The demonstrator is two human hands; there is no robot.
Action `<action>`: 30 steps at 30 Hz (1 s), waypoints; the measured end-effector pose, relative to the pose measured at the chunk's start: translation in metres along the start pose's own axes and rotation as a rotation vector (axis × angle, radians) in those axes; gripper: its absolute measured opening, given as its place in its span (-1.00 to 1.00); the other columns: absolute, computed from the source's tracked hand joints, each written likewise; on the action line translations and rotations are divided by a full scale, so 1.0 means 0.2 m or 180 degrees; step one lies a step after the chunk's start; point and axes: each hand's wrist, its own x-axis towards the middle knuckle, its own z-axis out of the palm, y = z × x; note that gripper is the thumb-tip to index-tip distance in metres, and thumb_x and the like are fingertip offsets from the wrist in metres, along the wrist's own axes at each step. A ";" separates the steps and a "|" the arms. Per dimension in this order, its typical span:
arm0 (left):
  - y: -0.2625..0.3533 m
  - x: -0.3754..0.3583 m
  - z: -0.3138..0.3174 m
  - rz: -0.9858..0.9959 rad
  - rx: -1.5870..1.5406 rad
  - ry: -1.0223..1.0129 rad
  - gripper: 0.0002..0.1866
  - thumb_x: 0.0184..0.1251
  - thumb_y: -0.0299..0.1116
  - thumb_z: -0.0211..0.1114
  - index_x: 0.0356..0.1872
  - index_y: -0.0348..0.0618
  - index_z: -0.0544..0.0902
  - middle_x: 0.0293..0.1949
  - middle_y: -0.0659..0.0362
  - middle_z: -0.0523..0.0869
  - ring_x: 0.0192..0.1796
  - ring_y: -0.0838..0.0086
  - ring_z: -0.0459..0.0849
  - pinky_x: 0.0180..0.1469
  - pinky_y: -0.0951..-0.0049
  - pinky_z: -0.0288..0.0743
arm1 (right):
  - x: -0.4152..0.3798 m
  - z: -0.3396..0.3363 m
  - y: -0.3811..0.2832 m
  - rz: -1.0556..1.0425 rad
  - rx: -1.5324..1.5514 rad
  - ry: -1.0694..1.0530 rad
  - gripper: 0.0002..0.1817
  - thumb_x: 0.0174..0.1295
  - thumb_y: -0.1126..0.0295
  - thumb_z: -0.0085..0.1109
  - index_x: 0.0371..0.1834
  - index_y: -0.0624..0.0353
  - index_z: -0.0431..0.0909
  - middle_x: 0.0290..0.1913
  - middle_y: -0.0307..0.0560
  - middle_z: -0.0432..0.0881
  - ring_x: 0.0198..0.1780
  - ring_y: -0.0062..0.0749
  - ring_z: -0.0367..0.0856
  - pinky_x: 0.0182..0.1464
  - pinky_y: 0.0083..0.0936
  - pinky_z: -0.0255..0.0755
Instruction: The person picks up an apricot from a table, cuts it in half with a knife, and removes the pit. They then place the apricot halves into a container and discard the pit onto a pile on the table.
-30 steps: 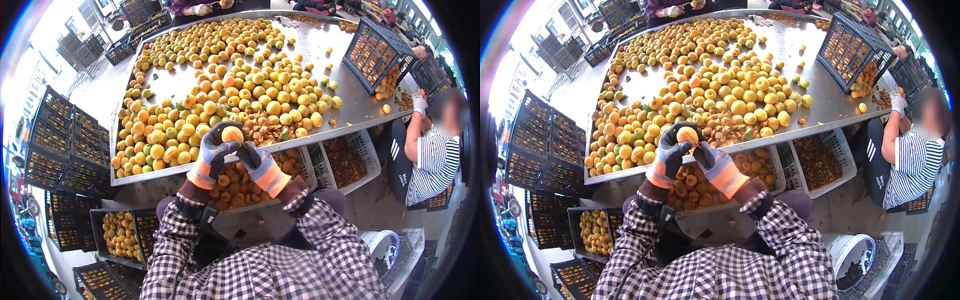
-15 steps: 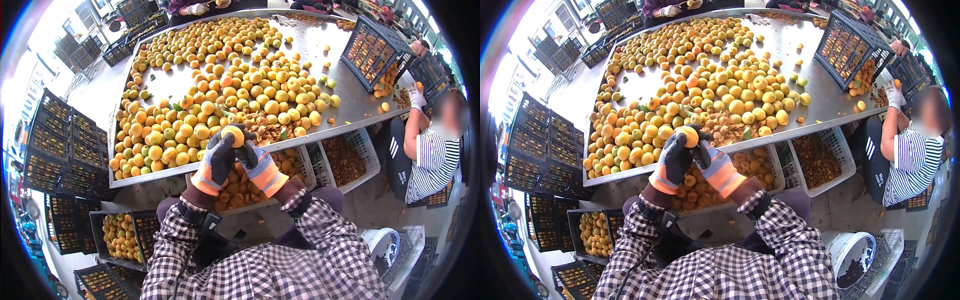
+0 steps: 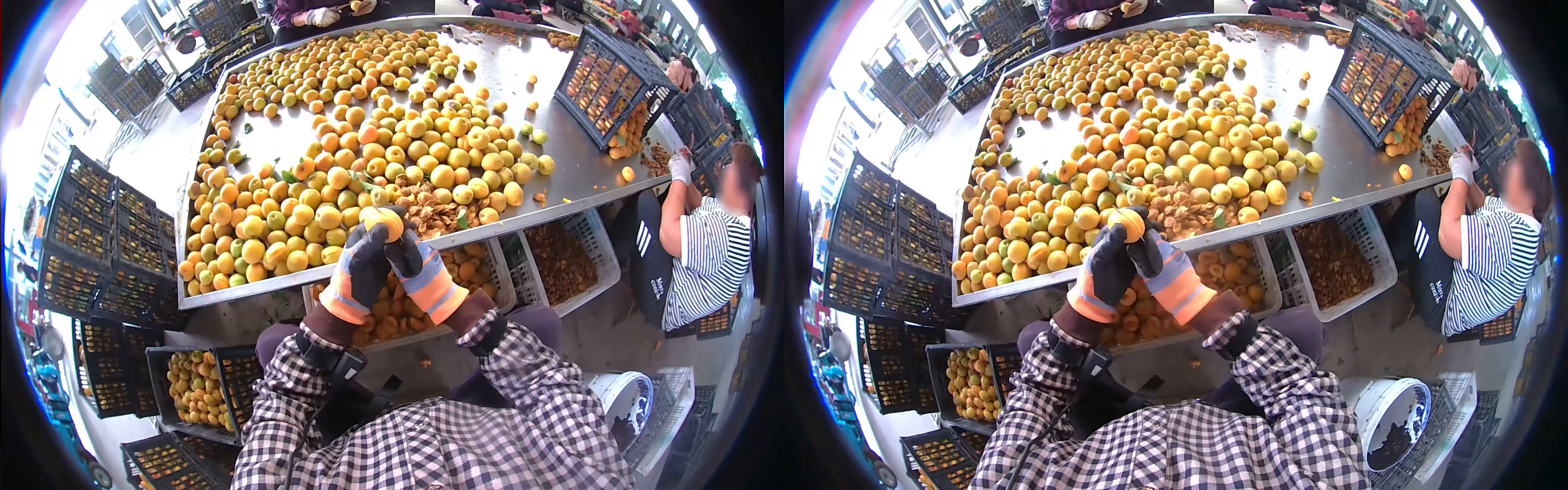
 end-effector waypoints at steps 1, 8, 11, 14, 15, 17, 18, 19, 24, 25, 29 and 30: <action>0.00 0.01 -0.02 -0.0001 -0.0002 -0.0003 -0.54 0.30 -0.15 0.30 0.09 -0.26 0.55 -0.06 0.21 0.64 0.03 0.50 0.58 0.19 0.45 0.40 | 0.00 -0.01 -0.01 0.0000 -0.0004 0.0001 -0.73 0.29 0.32 0.14 0.01 0.09 0.44 -0.23 0.16 0.60 -0.18 0.13 0.61 -0.26 -0.13 0.51; 0.15 0.11 -0.14 0.0407 0.1692 -0.0712 -0.37 0.07 -0.26 0.53 0.15 -0.34 0.52 -0.12 0.16 0.69 -0.04 0.46 0.66 0.07 0.45 0.54 | 0.00 -0.05 0.00 0.0247 -0.0081 -0.0435 -0.80 0.27 0.32 0.17 -0.12 0.10 0.44 -0.36 0.16 0.60 -0.27 0.18 0.60 -0.31 -0.08 0.48; 0.14 0.09 -0.08 0.0958 0.2269 -0.0575 -0.41 0.15 -0.21 0.47 0.14 -0.35 0.52 -0.19 0.11 0.70 -0.19 0.43 0.69 -0.08 0.47 0.58 | 0.00 -0.05 -0.02 0.0302 0.0022 -0.0308 -0.80 0.28 0.31 0.17 -0.13 0.11 0.44 -0.36 0.17 0.60 -0.26 0.19 0.59 -0.31 -0.07 0.47; 0.02 0.04 -0.02 0.0275 0.0776 0.0151 -0.46 0.35 -0.06 0.28 0.13 -0.34 0.51 -0.23 0.09 0.69 -0.24 0.39 0.66 -0.14 0.43 0.55 | 0.01 -0.01 -0.03 0.0622 0.0378 -0.0203 -0.79 0.27 0.31 0.19 -0.11 0.11 0.46 -0.33 0.17 0.61 -0.23 0.19 0.60 -0.30 -0.09 0.48; -0.03 0.03 -0.02 0.0036 0.0127 0.0225 -0.53 0.47 -0.05 0.11 0.11 -0.27 0.56 -0.11 0.18 0.68 -0.05 0.48 0.62 0.06 0.47 0.48 | 0.01 0.00 -0.03 0.0893 0.0678 -0.0167 -0.78 0.27 0.31 0.20 -0.09 0.11 0.47 -0.31 0.17 0.62 -0.22 0.18 0.60 -0.30 -0.10 0.48; -0.03 0.05 -0.05 -0.0039 0.0221 0.0169 -0.52 0.48 -0.03 0.10 0.12 -0.28 0.55 -0.09 0.16 0.68 -0.03 0.47 0.62 0.08 0.45 0.47 | 0.00 0.02 0.00 0.0757 0.0499 -0.0052 -0.77 0.26 0.30 0.20 -0.08 0.10 0.47 -0.30 0.16 0.63 -0.22 0.17 0.61 -0.29 -0.11 0.49; -0.02 0.05 -0.06 -0.0113 0.0298 0.0126 -0.50 0.49 -0.02 0.08 0.13 -0.28 0.54 -0.07 0.14 0.68 -0.01 0.46 0.62 0.11 0.43 0.47 | -0.01 0.02 0.01 0.0628 0.0314 0.0043 -0.76 0.26 0.30 0.20 -0.07 0.09 0.48 -0.30 0.16 0.63 -0.21 0.17 0.61 -0.28 -0.13 0.49; 0.00 0.05 -0.08 -0.0113 0.0290 0.0125 -0.50 0.49 -0.02 0.08 0.13 -0.28 0.54 -0.07 0.14 0.68 -0.01 0.46 0.62 0.11 0.43 0.47 | -0.01 0.01 0.02 0.0629 0.0307 0.0038 -0.76 0.26 0.30 0.20 -0.07 0.09 0.48 -0.30 0.16 0.63 -0.21 0.17 0.61 -0.28 -0.13 0.49; 0.12 0.12 -0.12 0.0381 0.1685 -0.0262 -0.45 0.05 -0.40 0.56 0.08 -0.32 0.58 -0.08 0.19 0.71 -0.04 0.53 0.65 0.06 0.50 0.56 | 0.00 -0.03 0.01 0.0376 -0.0332 -0.0300 -0.77 0.29 0.28 0.16 -0.06 0.09 0.47 -0.30 0.18 0.63 -0.21 0.15 0.62 -0.27 -0.13 0.50; 0.12 0.12 -0.12 0.0440 0.1666 -0.0183 -0.47 0.08 -0.40 0.54 0.08 -0.33 0.58 -0.09 0.18 0.71 -0.03 0.53 0.66 0.06 0.50 0.56 | 0.00 -0.03 0.02 0.0383 -0.0341 -0.0290 -0.77 0.29 0.28 0.16 -0.06 0.09 0.47 -0.30 0.18 0.63 -0.21 0.15 0.62 -0.27 -0.13 0.50; 0.01 0.07 -0.04 0.0290 0.0776 0.0296 -0.51 0.40 -0.04 0.19 0.06 -0.31 0.56 -0.25 0.16 0.68 -0.22 0.45 0.64 -0.09 0.47 0.50 | 0.02 0.00 0.00 0.0515 -0.0198 -0.0381 -0.73 0.32 0.26 0.11 -0.02 0.14 0.43 -0.29 0.19 0.62 -0.20 0.18 0.61 -0.24 -0.11 0.49; -0.02 0.07 -0.02 -0.0073 0.0032 0.0331 -0.49 0.45 0.02 0.13 0.05 -0.30 0.56 -0.30 0.17 0.66 -0.27 0.44 0.61 -0.15 0.47 0.48 | 0.02 0.01 -0.01 0.0843 -0.0128 -0.0467 -0.71 0.32 0.28 0.12 0.01 0.18 0.41 -0.28 0.19 0.61 -0.17 0.18 0.60 -0.22 -0.12 0.48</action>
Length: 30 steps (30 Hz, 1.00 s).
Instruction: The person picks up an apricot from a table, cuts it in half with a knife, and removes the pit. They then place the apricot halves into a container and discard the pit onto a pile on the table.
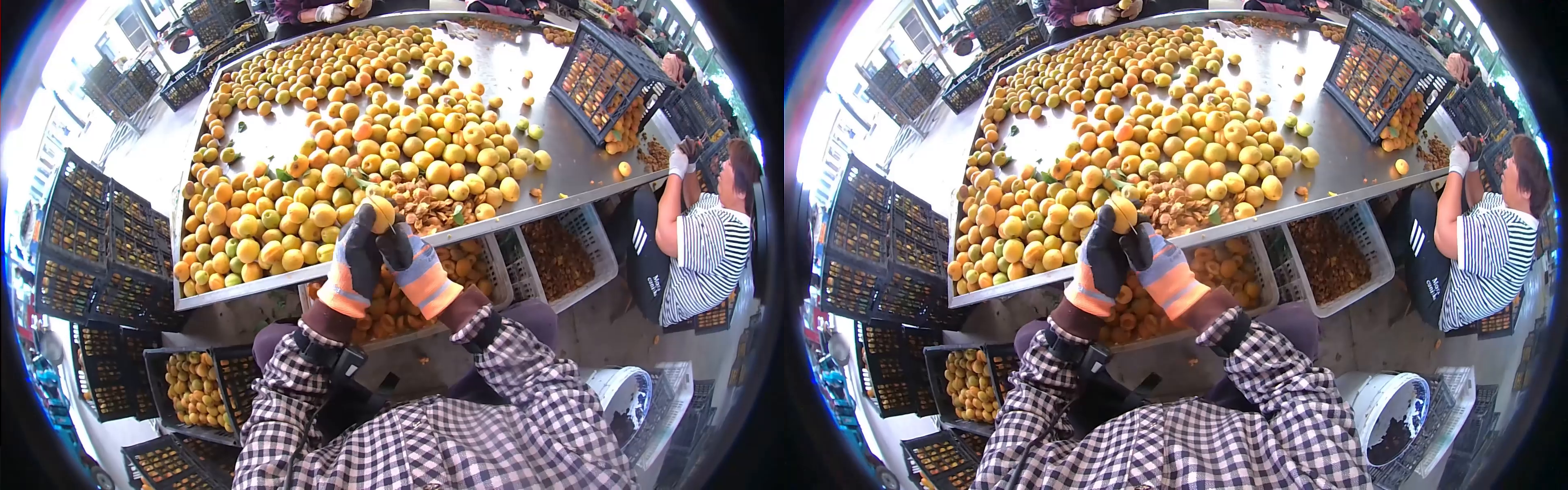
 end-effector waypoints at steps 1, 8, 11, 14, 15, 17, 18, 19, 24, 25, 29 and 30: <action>0.00 -0.02 0.04 0.0020 0.0021 -0.0007 -0.47 0.48 0.08 0.07 0.03 -0.28 0.55 -0.38 0.17 0.61 -0.33 0.43 0.56 -0.20 0.49 0.44 | 0.00 0.00 0.00 0.0004 -0.0002 0.0007 -0.71 0.32 0.28 0.12 0.01 0.18 0.41 -0.28 0.19 0.61 -0.17 0.18 0.60 -0.22 -0.12 0.48; -0.01 0.00 -0.04 -0.0188 -0.0067 0.0016 -0.47 0.49 0.11 0.04 -0.04 -0.24 0.61 -0.21 0.21 0.66 -0.17 0.50 0.60 -0.05 0.47 0.47 | 0.02 0.04 0.05 0.0132 0.0051 -0.0024 -0.65 0.35 0.11 0.09 -0.01 0.14 0.40 -0.26 0.23 0.63 -0.17 0.22 0.61 -0.21 -0.07 0.49; 0.05 0.02 -0.07 -0.0187 0.0478 -0.0122 -0.54 0.45 -0.02 0.19 0.03 -0.28 0.59 -0.12 0.19 0.67 -0.10 0.53 0.61 -0.02 0.50 0.50 | 0.02 0.00 0.04 0.0199 -0.0160 0.0018 -0.64 0.33 0.15 0.13 0.03 0.11 0.37 -0.24 0.21 0.64 -0.15 0.22 0.61 -0.19 -0.07 0.50; 0.06 0.05 -0.10 0.0570 0.1496 -0.0184 -0.54 0.35 -0.14 0.32 0.11 -0.28 0.54 -0.15 0.17 0.69 -0.15 0.51 0.66 -0.06 0.48 0.54 | 0.06 -0.05 0.02 0.0398 -0.0210 -0.0072 -0.50 0.27 0.23 0.16 0.24 0.00 0.25 -0.17 0.20 0.66 -0.10 0.20 0.62 -0.11 -0.05 0.53; 0.06 0.05 -0.09 0.0515 0.1450 -0.0344 -0.52 0.32 -0.22 0.35 0.17 -0.26 0.52 -0.10 0.17 0.69 -0.11 0.52 0.66 -0.04 0.49 0.56 | 0.06 -0.07 0.01 0.0254 -0.0290 0.0026 -0.42 0.26 0.25 0.16 0.33 -0.02 0.17 -0.12 0.21 0.65 -0.07 0.18 0.63 -0.09 -0.06 0.53; 0.07 0.05 -0.07 0.0448 0.1451 -0.0615 -0.43 0.29 -0.31 0.38 0.30 -0.22 0.45 -0.01 0.19 0.66 -0.10 0.52 0.68 -0.07 0.52 0.60 | 0.04 -0.07 0.05 0.0110 -0.0453 0.0002 -0.20 0.22 0.35 0.14 0.52 -0.04 -0.04 0.02 0.22 0.62 -0.02 0.14 0.63 -0.03 -0.09 0.53; 0.08 0.04 -0.07 0.0436 0.1449 -0.0611 -0.43 0.29 -0.31 0.38 0.30 -0.22 0.45 -0.01 0.19 0.66 -0.10 0.52 0.68 -0.07 0.52 0.60 | 0.04 -0.07 0.07 0.0122 -0.0450 -0.0002 -0.20 0.22 0.35 0.14 0.52 -0.04 -0.04 0.02 0.22 0.62 -0.02 0.14 0.63 -0.03 -0.09 0.53; 0.09 0.04 -0.06 0.0286 0.1416 -0.0551 -0.44 0.28 -0.35 0.39 0.29 -0.21 0.46 0.01 0.20 0.66 -0.05 0.53 0.66 -0.01 0.52 0.58 | 0.04 -0.07 0.09 0.0108 -0.0582 -0.0094 -0.18 0.21 0.38 0.14 0.52 -0.02 -0.05 0.03 0.22 0.62 -0.02 0.13 0.64 -0.02 -0.10 0.53; 0.10 0.02 -0.01 0.0027 0.1206 0.0058 -0.54 0.28 -0.33 0.40 0.15 -0.30 0.55 -0.08 0.18 0.69 -0.11 0.56 0.66 -0.02 0.54 0.57 | 0.02 -0.10 0.02 -0.0315 -0.0804 -0.0120 -0.18 0.21 0.40 0.13 0.52 0.03 -0.06 -0.01 0.21 0.64 -0.05 0.10 0.65 -0.03 -0.16 0.54; 0.07 0.03 -0.05 0.0260 0.1574 0.0100 -0.56 0.33 -0.24 0.34 0.09 -0.35 0.54 -0.10 0.16 0.69 -0.14 0.54 0.68 -0.10 0.54 0.59 | 0.02 -0.10 0.02 -0.0323 -0.0799 -0.0137 -0.18 0.21 0.40 0.13 0.52 0.03 -0.06 -0.01 0.21 0.64 -0.05 0.10 0.65 -0.03 -0.16 0.54; 0.03 0.02 -0.05 0.0695 0.1593 0.0117 -0.58 0.32 -0.29 0.34 0.09 -0.34 0.55 -0.09 0.18 0.69 -0.10 0.54 0.67 -0.02 0.54 0.55 | 0.05 -0.06 0.07 -0.0381 -0.0282 -0.0154 -0.30 0.22 0.40 0.14 0.44 0.06 0.08 -0.02 0.16 0.64 -0.03 0.08 0.64 -0.03 -0.21 0.55; 0.04 0.01 -0.05 0.0746 0.1591 0.0077 -0.59 0.32 -0.31 0.34 0.10 -0.34 0.55 -0.09 0.18 0.69 -0.08 0.54 0.66 0.00 0.54 0.54 | 0.06 -0.06 0.06 -0.0503 -0.0222 -0.0154 -0.36 0.23 0.40 0.15 0.39 0.06 0.18 -0.03 0.15 0.64 -0.02 0.07 0.64 -0.03 -0.22 0.55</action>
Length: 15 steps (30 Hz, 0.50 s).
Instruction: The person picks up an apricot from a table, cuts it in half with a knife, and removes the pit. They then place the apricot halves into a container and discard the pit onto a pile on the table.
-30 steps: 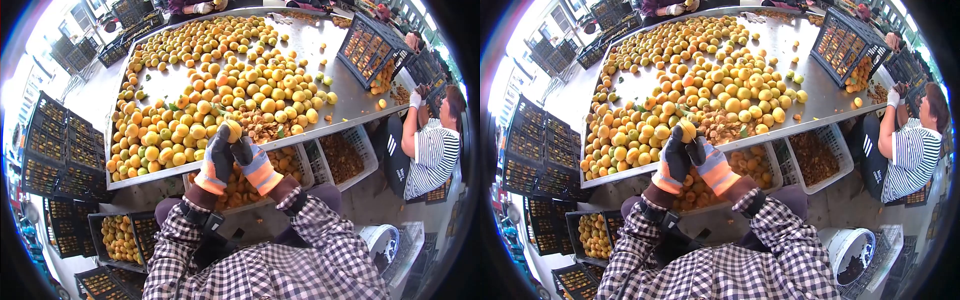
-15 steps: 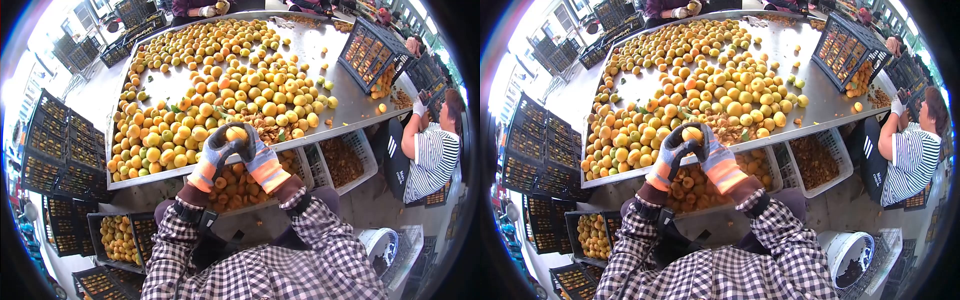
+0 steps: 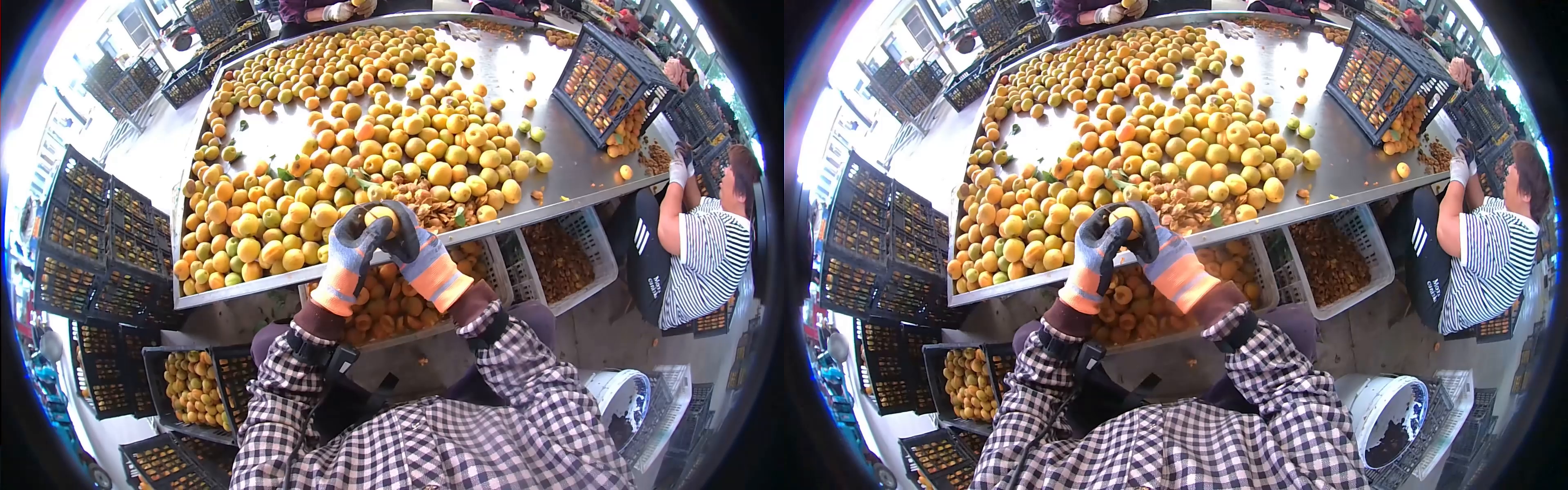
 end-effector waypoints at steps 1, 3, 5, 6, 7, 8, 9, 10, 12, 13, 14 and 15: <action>0.00 -0.01 0.00 0.0058 -0.0007 -0.0024 -0.60 0.32 -0.33 0.34 0.10 -0.34 0.55 -0.09 0.18 0.69 -0.07 0.54 0.65 0.02 0.54 0.52 | 0.00 0.00 -0.01 -0.0003 0.0005 -0.0003 -0.36 0.23 0.40 0.15 0.39 0.06 0.18 -0.03 0.15 0.64 -0.02 0.07 0.64 -0.03 -0.22 0.55; 0.01 -0.02 0.00 0.0032 -0.0012 -0.0039 -0.59 0.31 -0.34 0.35 0.11 -0.34 0.55 -0.08 0.18 0.69 -0.06 0.54 0.65 0.02 0.53 0.53 | -0.01 -0.01 -0.05 0.0106 0.0698 0.0286 -0.53 0.23 0.42 0.16 0.23 0.09 0.37 -0.05 0.13 0.63 0.01 0.04 0.62 -0.01 -0.21 0.55; 0.01 -0.02 0.00 0.0005 -0.0018 -0.0057 -0.58 0.30 -0.34 0.35 0.11 -0.34 0.55 -0.08 0.17 0.68 -0.06 0.53 0.65 0.02 0.53 0.53 | -0.03 0.00 -0.02 0.0026 0.0749 0.0305 -0.57 0.23 0.41 0.17 0.19 0.09 0.41 -0.04 0.12 0.63 0.02 0.03 0.62 0.00 -0.22 0.55; 0.01 -0.02 0.00 -0.0001 -0.0093 -0.0030 -0.59 0.29 -0.39 0.36 0.12 -0.33 0.55 -0.07 0.17 0.69 -0.06 0.53 0.65 0.02 0.53 0.54 | -0.03 0.01 -0.01 -0.0053 0.0800 0.0324 -0.61 0.23 0.40 0.18 0.14 0.10 0.45 -0.04 0.12 0.62 0.02 0.02 0.62 0.01 -0.22 0.55; 0.01 -0.02 0.01 -0.0010 -0.0167 -0.0004 -0.59 0.27 -0.43 0.36 0.12 -0.31 0.56 -0.07 0.17 0.69 -0.05 0.53 0.65 0.02 0.53 0.55 | -0.03 0.01 0.00 -0.0052 0.0799 0.0325 -0.61 0.23 0.40 0.18 0.14 0.10 0.45 -0.04 0.12 0.62 0.02 0.02 0.62 0.01 -0.22 0.55; 0.01 -0.02 0.01 -0.0010 -0.0167 -0.0005 -0.59 0.27 -0.43 0.36 0.12 -0.31 0.56 -0.07 0.17 0.69 -0.05 0.53 0.65 0.02 0.53 0.55 | -0.03 0.02 0.01 -0.0064 0.0897 0.0316 -0.60 0.22 0.39 0.19 0.15 0.10 0.44 -0.03 0.11 0.62 0.03 0.01 0.62 0.01 -0.23 0.55; 0.01 -0.03 0.01 0.0000 -0.0143 -0.0028 -0.58 0.26 -0.44 0.35 0.13 -0.31 0.55 -0.04 0.16 0.68 -0.03 0.52 0.64 0.04 0.51 0.54 | -0.03 0.02 0.01 -0.0076 0.0993 0.0308 -0.58 0.22 0.38 0.20 0.16 0.10 0.44 -0.02 0.10 0.62 0.03 0.01 0.62 0.02 -0.24 0.55; 0.01 -0.03 0.01 0.0009 -0.0119 -0.0051 -0.58 0.26 -0.44 0.34 0.14 -0.31 0.54 -0.02 0.15 0.67 -0.01 0.51 0.64 0.05 0.50 0.54 | -0.03 0.02 0.02 -0.0076 0.0991 0.0309 -0.58 0.22 0.38 0.20 0.16 0.10 0.44 -0.02 0.10 0.62 0.03 0.01 0.62 0.02 -0.24 0.55; 0.01 -0.03 0.02 -0.0011 -0.0092 -0.0073 -0.57 0.26 -0.45 0.32 0.15 -0.31 0.53 0.00 0.14 0.66 0.02 0.50 0.63 0.07 0.49 0.53 | -0.04 0.02 0.02 -0.0141 0.1014 0.0356 -0.57 0.22 0.37 0.21 0.17 0.08 0.43 0.02 0.09 0.61 0.05 0.01 0.61 0.03 -0.26 0.55; 0.01 -0.03 0.02 -0.0034 -0.0063 -0.0093 -0.56 0.26 -0.45 0.31 0.16 -0.31 0.52 0.02 0.13 0.65 0.04 0.48 0.62 0.09 0.48 0.52 | -0.04 0.02 0.02 -0.0140 0.1013 0.0358 -0.57 0.22 0.37 0.21 0.17 0.08 0.43 0.02 0.09 0.61 0.05 0.01 0.61 0.03 -0.26 0.55; 0.01 -0.03 0.02 -0.0035 -0.0063 -0.0096 -0.56 0.26 -0.45 0.31 0.16 -0.31 0.52 0.02 0.13 0.65 0.04 0.48 0.62 0.09 0.48 0.52 | -0.04 0.02 0.02 -0.0052 0.1052 0.0302 -0.55 0.22 0.39 0.22 0.20 0.06 0.41 0.05 0.09 0.60 0.08 -0.01 0.60 0.05 -0.28 0.55; 0.00 -0.02 0.01 0.0021 -0.0074 -0.0124 -0.56 0.25 -0.45 0.29 0.16 -0.31 0.51 0.02 0.13 0.65 0.05 0.47 0.61 0.11 0.47 0.52 | -0.04 0.01 0.01 0.0038 0.1092 0.0245 -0.52 0.22 0.41 0.23 0.23 0.05 0.39 0.08 0.09 0.58 0.11 -0.02 0.60 0.06 -0.30 0.54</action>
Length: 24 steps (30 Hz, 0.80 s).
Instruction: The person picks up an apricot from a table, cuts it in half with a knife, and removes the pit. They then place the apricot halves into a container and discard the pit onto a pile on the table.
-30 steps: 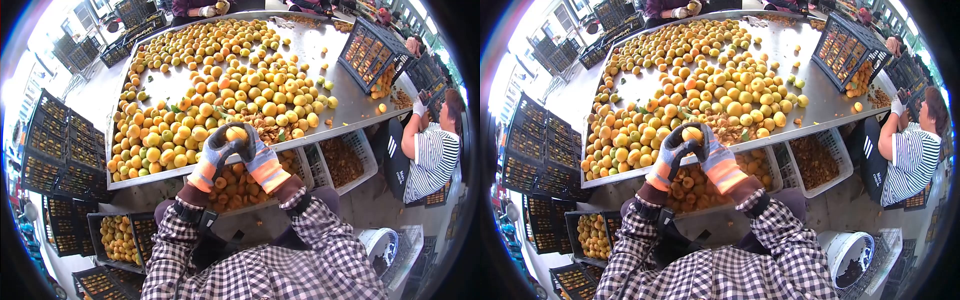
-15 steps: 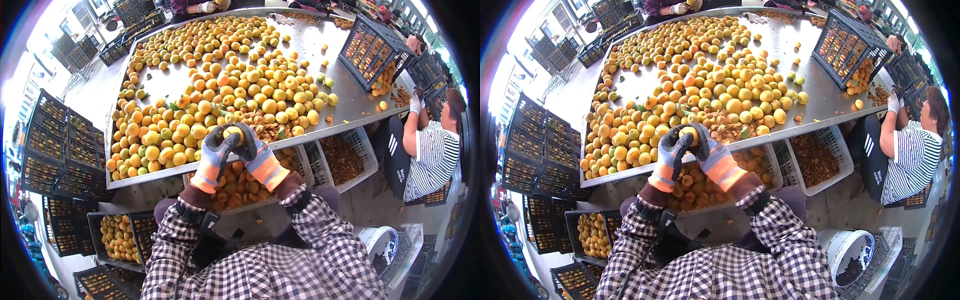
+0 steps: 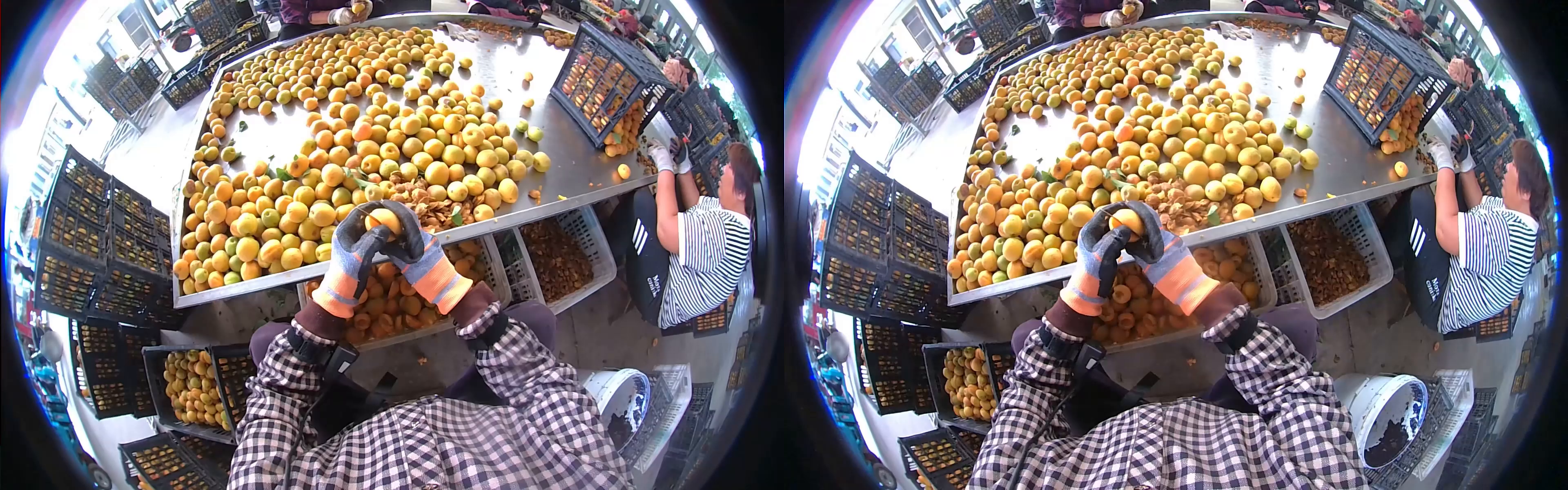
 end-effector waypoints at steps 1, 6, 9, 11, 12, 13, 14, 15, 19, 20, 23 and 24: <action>0.00 0.00 0.00 0.0055 -0.0010 -0.0028 -0.56 0.25 -0.44 0.28 0.16 -0.31 0.51 0.03 0.12 0.64 0.06 0.46 0.61 0.12 0.46 0.51 | 0.00 0.00 -0.01 0.0004 0.0001 0.0001 -0.52 0.22 0.41 0.23 0.23 0.05 0.39 0.08 0.09 0.58 0.11 -0.02 0.60 0.06 -0.30 0.54; -0.04 -0.01 0.00 0.0194 -0.0019 0.0125 -0.52 0.21 -0.38 0.23 0.17 -0.31 0.50 -0.01 0.13 0.65 0.01 0.47 0.62 0.06 0.51 0.52 | 0.02 -0.02 -0.09 -0.0060 0.0477 0.0065 -0.31 0.16 0.51 0.32 0.38 0.02 0.24 0.16 -0.03 0.55 0.14 -0.30 0.61 0.11 -0.46 0.51; -0.06 -0.01 -0.06 0.0163 -0.0132 0.0032 -0.49 0.18 -0.35 0.19 0.19 -0.30 0.49 -0.04 0.14 0.65 -0.06 0.49 0.65 -0.06 0.54 0.56 | 0.03 -0.06 -0.06 0.0705 0.1702 -0.0139 -0.30 0.17 0.51 0.33 0.38 0.09 0.23 0.19 -0.14 0.51 0.13 -0.47 0.55 0.10 -0.54 0.49; -0.04 -0.01 -0.07 -0.0075 -0.0254 -0.0181 -0.48 0.17 -0.34 0.21 0.20 -0.28 0.49 -0.04 0.13 0.65 -0.06 0.49 0.66 -0.08 0.53 0.58 | 0.04 -0.09 -0.06 0.0654 0.1929 0.0050 -0.41 0.23 0.50 0.29 0.33 0.15 0.31 0.03 -0.24 0.57 -0.04 -0.64 0.55 -0.08 -0.66 0.50; -0.02 -0.01 -0.06 -0.0230 -0.0282 -0.0216 -0.47 0.17 -0.34 0.22 0.21 -0.26 0.48 -0.04 0.13 0.65 -0.06 0.48 0.66 -0.09 0.51 0.59 | 0.06 -0.13 -0.07 0.0951 0.1971 -0.0152 -0.48 0.26 0.48 0.26 0.29 0.16 0.35 -0.08 -0.28 0.58 -0.15 -0.69 0.53 -0.18 -0.69 0.46; 0.01 -0.02 -0.05 -0.0383 -0.0311 -0.0244 -0.46 0.16 -0.33 0.23 0.22 -0.25 0.48 -0.04 0.14 0.65 -0.05 0.48 0.66 -0.10 0.49 0.61 | 0.07 -0.16 -0.07 0.1248 0.2009 -0.0362 -0.54 0.29 0.46 0.23 0.25 0.16 0.40 -0.19 -0.32 0.59 -0.27 -0.73 0.52 -0.28 -0.72 0.42; 0.05 -0.03 -0.05 -0.0633 -0.0294 -0.0358 -0.42 0.15 -0.34 0.26 0.25 -0.25 0.46 0.00 0.13 0.64 -0.01 0.44 0.66 -0.02 0.49 0.59 | 0.06 -0.16 -0.07 0.1213 0.2745 -0.0246 -0.62 0.33 0.42 0.19 0.20 0.15 0.46 -0.34 -0.39 0.56 -0.42 -0.80 0.41 -0.39 -0.76 0.31; 0.04 -0.01 -0.06 -0.0630 -0.0121 -0.0655 -0.38 0.12 -0.37 0.28 0.28 -0.26 0.43 0.05 0.13 0.64 0.03 0.42 0.65 0.05 0.51 0.56 | 0.06 -0.19 -0.08 0.1212 0.2743 -0.0248 -0.62 0.33 0.42 0.19 0.20 0.15 0.46 -0.34 -0.39 0.56 -0.42 -0.80 0.41 -0.39 -0.76 0.31; 0.03 -0.04 0.01 -0.0489 0.0076 -0.0887 -0.45 0.22 -0.38 0.33 0.24 -0.30 0.46 0.05 0.14 0.64 0.04 0.48 0.63 0.11 0.52 0.52 | 0.05 -0.25 -0.13 0.1586 0.1876 -0.0473 -0.55 0.32 0.41 0.18 0.28 0.10 0.42 -0.24 -0.33 0.60 -0.35 -0.75 0.49 -0.34 -0.75 0.40; 0.03 -0.02 0.00 -0.0448 0.0100 -0.0862 -0.49 0.25 -0.40 0.32 0.22 -0.30 0.48 0.04 0.15 0.65 0.03 0.49 0.63 0.08 0.52 0.53 | 0.05 -0.24 -0.10 0.1209 0.1562 -0.0527 -0.51 0.30 0.42 0.21 0.31 0.09 0.40 -0.14 -0.28 0.62 -0.26 -0.69 0.54 -0.25 -0.71 0.45; 0.03 -0.02 0.01 -0.0476 -0.0050 -0.0816 -0.56 0.27 -0.47 0.31 0.17 -0.29 0.51 -0.02 0.17 0.67 -0.05 0.52 0.65 -0.01 0.52 0.56 | 0.07 -0.22 -0.03 0.0445 0.0778 -0.0603 -0.37 0.21 0.45 0.29 0.38 0.06 0.34 0.14 -0.15 0.61 0.04 -0.56 0.59 0.05 -0.57 0.52; 0.01 -0.01 0.00 -0.0482 -0.0085 -0.0710 -0.58 0.27 -0.45 0.32 0.15 -0.29 0.52 -0.04 0.18 0.68 -0.08 0.52 0.66 -0.06 0.52 0.58 | 0.08 -0.23 -0.05 0.0443 0.0731 -0.0711 -0.36 0.21 0.47 0.30 0.39 0.06 0.33 0.17 -0.13 0.60 0.10 -0.56 0.57 0.11 -0.55 0.49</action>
